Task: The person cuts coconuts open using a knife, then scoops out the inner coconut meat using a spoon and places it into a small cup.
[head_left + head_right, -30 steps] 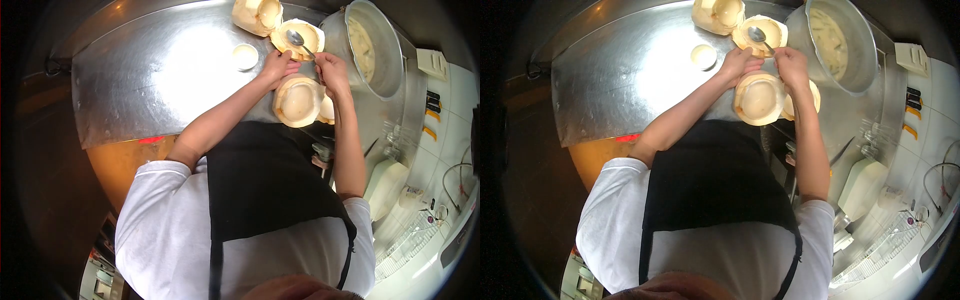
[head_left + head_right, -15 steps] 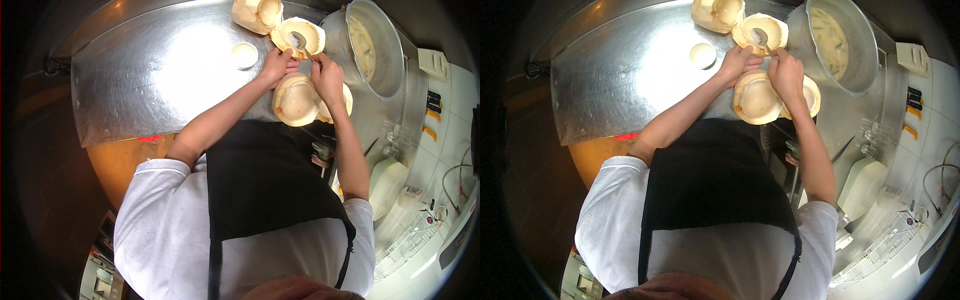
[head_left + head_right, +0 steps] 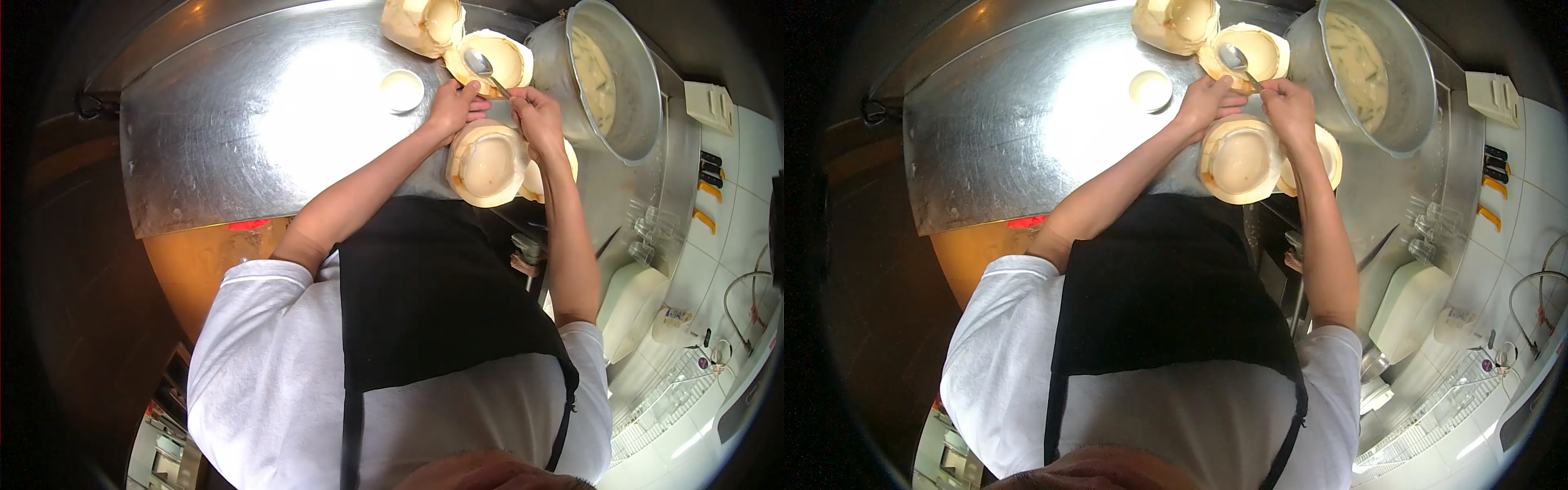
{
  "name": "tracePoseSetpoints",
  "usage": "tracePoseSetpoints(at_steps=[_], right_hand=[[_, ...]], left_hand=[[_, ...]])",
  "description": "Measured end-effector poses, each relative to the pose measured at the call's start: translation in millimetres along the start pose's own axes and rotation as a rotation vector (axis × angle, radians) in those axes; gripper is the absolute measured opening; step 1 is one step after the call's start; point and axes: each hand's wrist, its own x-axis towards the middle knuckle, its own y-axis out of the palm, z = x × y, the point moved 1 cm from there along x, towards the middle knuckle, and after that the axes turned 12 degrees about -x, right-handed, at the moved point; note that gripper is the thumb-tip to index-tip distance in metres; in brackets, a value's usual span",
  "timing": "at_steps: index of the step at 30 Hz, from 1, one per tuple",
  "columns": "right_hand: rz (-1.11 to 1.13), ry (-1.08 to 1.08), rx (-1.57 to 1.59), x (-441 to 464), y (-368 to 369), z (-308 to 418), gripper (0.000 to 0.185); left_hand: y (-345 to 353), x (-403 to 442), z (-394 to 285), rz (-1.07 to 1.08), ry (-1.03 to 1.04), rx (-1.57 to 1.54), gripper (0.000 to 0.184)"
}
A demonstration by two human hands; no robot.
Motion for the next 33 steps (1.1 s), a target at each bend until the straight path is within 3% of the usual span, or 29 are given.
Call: tracePoseSetpoints(at_steps=[2, 5, 8, 14, 17, 30, 33], right_hand=[[-0.001, -0.012, -0.045, 2, 1, -1, 0.022], [-0.27, -0.389, -0.521, -10, 0, 9, 0.02], [-0.361, -0.396, -0.75, -23, -7, 25, 0.019], [-0.422, -0.655, -0.691, -7, -7, 10, 0.018], [-0.334, -0.727, -0.64, -18, -7, 9, 0.019], [-0.257, -0.743, -0.733, -40, -8, 15, 0.017], [-0.302, -0.742, -0.63, -38, -15, 14, 0.016]], left_hand=[[0, 0, -1, 0.004, 0.0, 0.011, 0.034], [-1, -2, -3, 0.01, 0.006, 0.059, 0.034], [-5, -2, -7, 0.032, -0.024, 0.103, 0.036], [4, -8, -6, -0.014, 0.062, 0.101, 0.038], [5, -10, -11, 0.006, 0.007, 0.147, 0.045], [0, -10, -12, 0.008, -0.004, 0.152, 0.045], [0, -11, -12, 0.002, 0.002, 0.149, 0.045]])
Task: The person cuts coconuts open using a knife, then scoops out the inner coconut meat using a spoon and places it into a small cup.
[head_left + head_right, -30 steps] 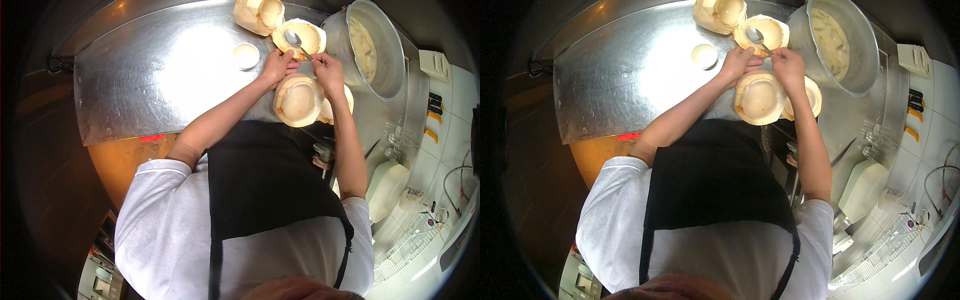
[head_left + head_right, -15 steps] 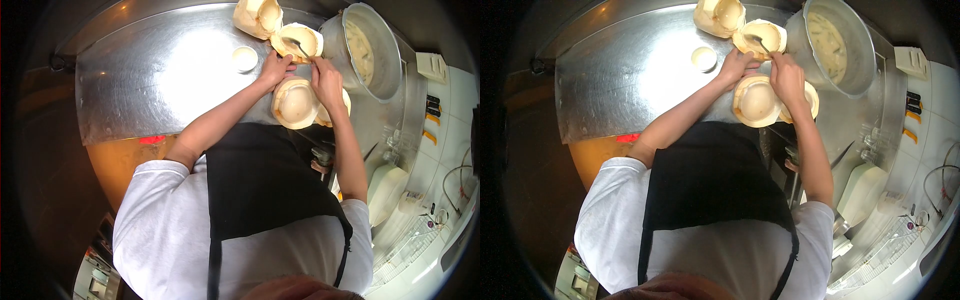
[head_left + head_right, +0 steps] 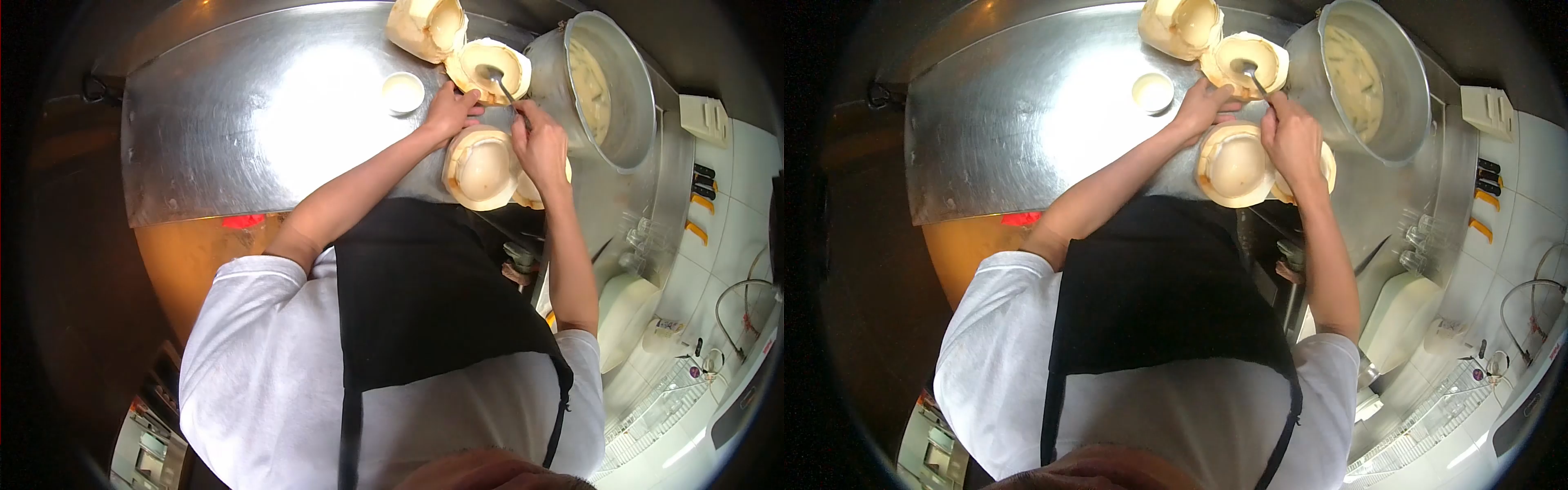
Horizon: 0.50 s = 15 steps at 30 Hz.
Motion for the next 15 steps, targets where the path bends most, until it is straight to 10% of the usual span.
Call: tracePoseSetpoints(at_steps=[15], right_hand=[[0.024, -0.01, 0.012, 11, 9, 3, 0.017]], left_hand=[[-1, -1, 1, 0.006, 0.016, 0.025, 0.044]])
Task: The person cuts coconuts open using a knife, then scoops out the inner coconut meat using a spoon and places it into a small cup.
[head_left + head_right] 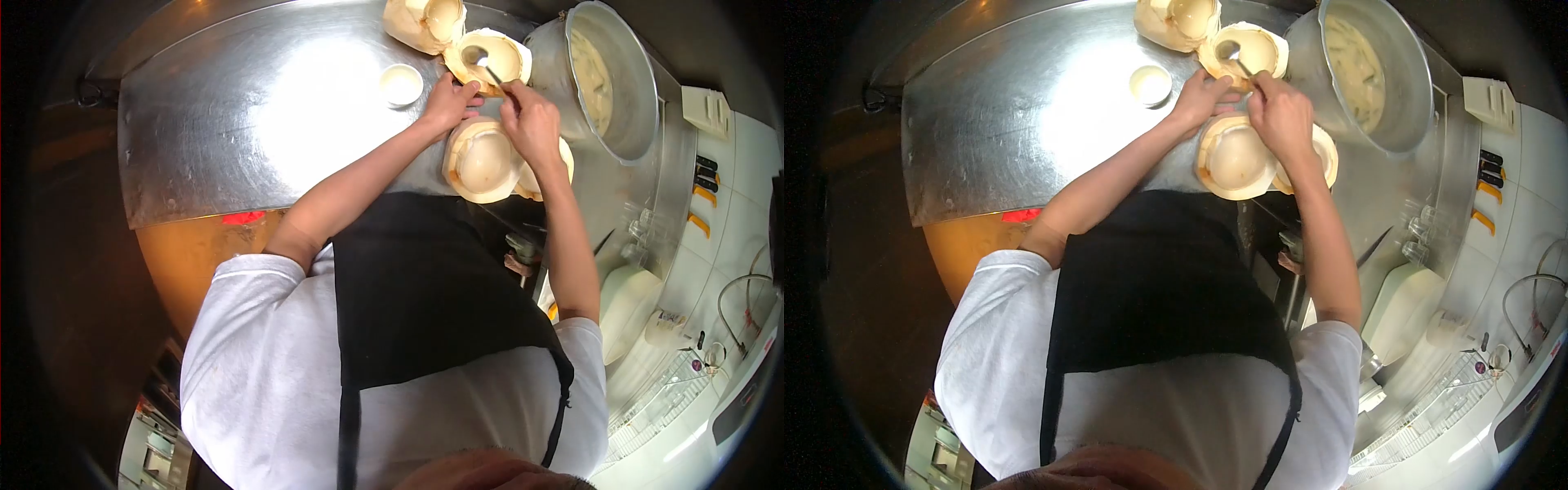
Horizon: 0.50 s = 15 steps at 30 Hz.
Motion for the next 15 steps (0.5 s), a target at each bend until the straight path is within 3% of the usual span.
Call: tracePoseSetpoints(at_steps=[2, 7, 15], right_hand=[[0.072, -0.018, -0.09, -7, 5, -5, 0.017], [0.069, 0.124, 0.066, -9, -25, -19, 0.016], [0.096, -0.029, -0.35, 12, -1, -36, 0.015]], left_hand=[[-1, 3, 0, -0.002, 0.003, 0.002, 0.045], [-5, 10, 7, -0.018, 0.034, -0.017, 0.039], [2, 6, 3, -0.106, 0.05, 0.007, 0.04]])
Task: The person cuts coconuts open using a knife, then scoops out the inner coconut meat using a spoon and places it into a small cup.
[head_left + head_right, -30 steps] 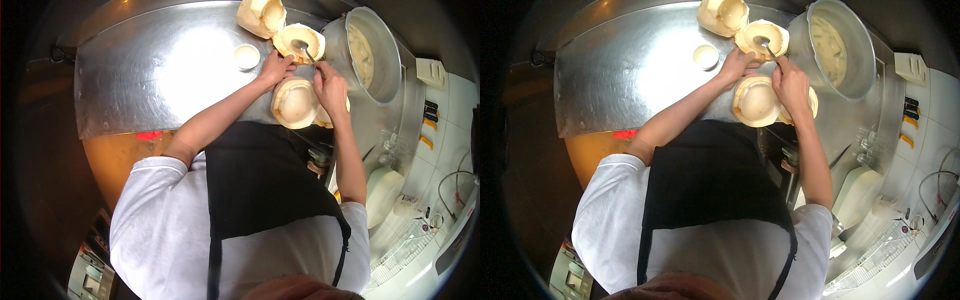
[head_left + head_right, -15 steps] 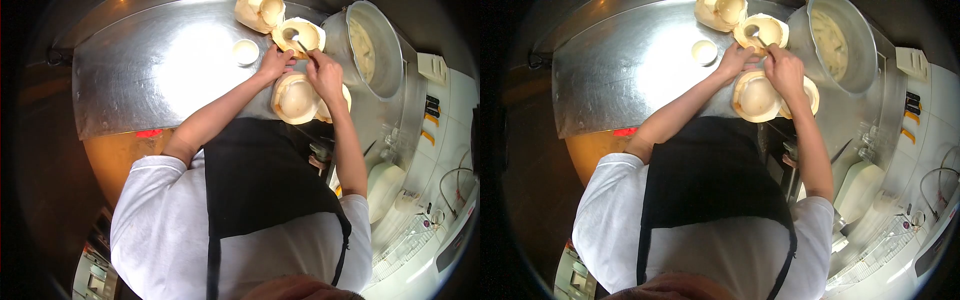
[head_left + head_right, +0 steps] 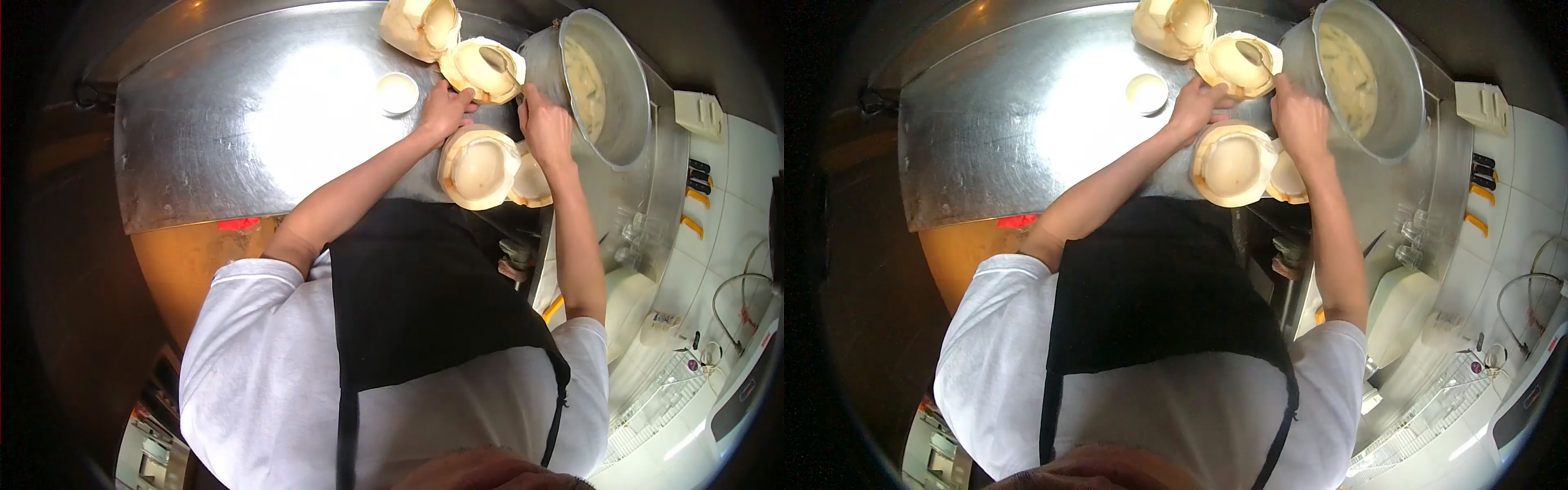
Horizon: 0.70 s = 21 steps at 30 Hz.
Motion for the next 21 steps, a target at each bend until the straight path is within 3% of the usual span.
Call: tracePoseSetpoints(at_steps=[5, 8, 11, 14, 17, 20, 21], right_hand=[[0.085, 0.033, 0.034, -4, -5, 2, 0.01], [0.048, 0.084, 0.143, -7, -3, 7, 0.014], [0.04, 0.264, 0.319, -10, -6, 14, 0.02], [-0.066, 0.383, 0.502, -15, -4, 19, 0.024], [-0.128, 0.421, 0.532, -17, -12, 21, 0.023], [-0.039, 0.406, 0.459, -17, -29, 24, 0.021], [-0.044, 0.366, 0.369, -15, -28, 22, 0.02]], left_hand=[[4, -9, -6, -0.104, 0.054, 0.123, 0.041], [5, -15, -10, -0.088, -0.024, 0.056, 0.05], [12, -8, -16, -0.078, -0.094, -0.077, 0.048], [15, -5, -16, 0.008, -0.152, -0.018, 0.057], [10, -18, -37, 0.172, 0.0, 0.208, 0.061], [6, -62, -85, 0.221, 0.249, 0.657, 0.07], [7, -65, -92, 0.237, 0.235, 0.683, 0.072]])
